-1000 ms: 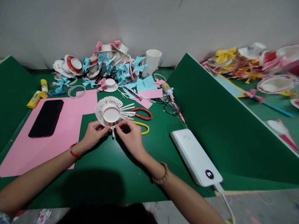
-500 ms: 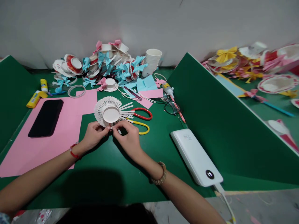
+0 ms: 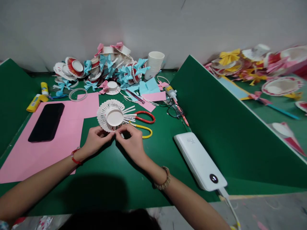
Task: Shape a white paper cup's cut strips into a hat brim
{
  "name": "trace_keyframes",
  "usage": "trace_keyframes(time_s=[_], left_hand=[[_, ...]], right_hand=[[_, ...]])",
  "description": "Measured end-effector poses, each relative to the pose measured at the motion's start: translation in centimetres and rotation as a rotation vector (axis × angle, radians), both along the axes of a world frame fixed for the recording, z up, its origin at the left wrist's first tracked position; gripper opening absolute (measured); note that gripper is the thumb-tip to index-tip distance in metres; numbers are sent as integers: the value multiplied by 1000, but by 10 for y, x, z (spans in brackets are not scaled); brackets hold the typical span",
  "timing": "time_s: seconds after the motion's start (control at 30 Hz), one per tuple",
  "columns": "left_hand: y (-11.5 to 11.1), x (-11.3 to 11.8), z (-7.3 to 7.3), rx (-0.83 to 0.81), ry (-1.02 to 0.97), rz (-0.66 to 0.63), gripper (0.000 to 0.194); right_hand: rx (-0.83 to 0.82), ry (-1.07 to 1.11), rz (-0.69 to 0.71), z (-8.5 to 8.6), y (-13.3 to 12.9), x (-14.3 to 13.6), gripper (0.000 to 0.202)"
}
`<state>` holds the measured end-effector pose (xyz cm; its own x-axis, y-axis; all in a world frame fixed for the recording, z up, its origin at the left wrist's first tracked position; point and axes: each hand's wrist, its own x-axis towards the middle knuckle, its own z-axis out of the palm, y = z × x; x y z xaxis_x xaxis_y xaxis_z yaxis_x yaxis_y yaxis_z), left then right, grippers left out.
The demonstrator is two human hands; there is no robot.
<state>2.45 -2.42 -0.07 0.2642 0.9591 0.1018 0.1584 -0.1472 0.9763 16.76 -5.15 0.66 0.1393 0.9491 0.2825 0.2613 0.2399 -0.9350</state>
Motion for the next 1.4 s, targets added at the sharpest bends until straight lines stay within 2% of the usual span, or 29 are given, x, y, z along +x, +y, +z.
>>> trace_keyframes(time_s=[0.4,0.57,0.77,0.9,1.2,1.4], left_hand=[[2,-4,2,205,124,-13,15],[1,-3,2,141,92,-21,12],[1,-1,10,-102,-2,-94,21],[1,-2,14,-84,-2,-99,31],[2,-1,16,-119,27,-78,30],[2,-1,17,-133,22,-90,30]], right_hand=[[-21,12,41,0,-1,0,7],[-27,18,36,0,-1,0,6],[-31,18,29,0,1,3,6],[-21,-1,73,1,3,6,7],[-107,94,101,2,5,7,5],[-95,107,119,2,4,8,8]])
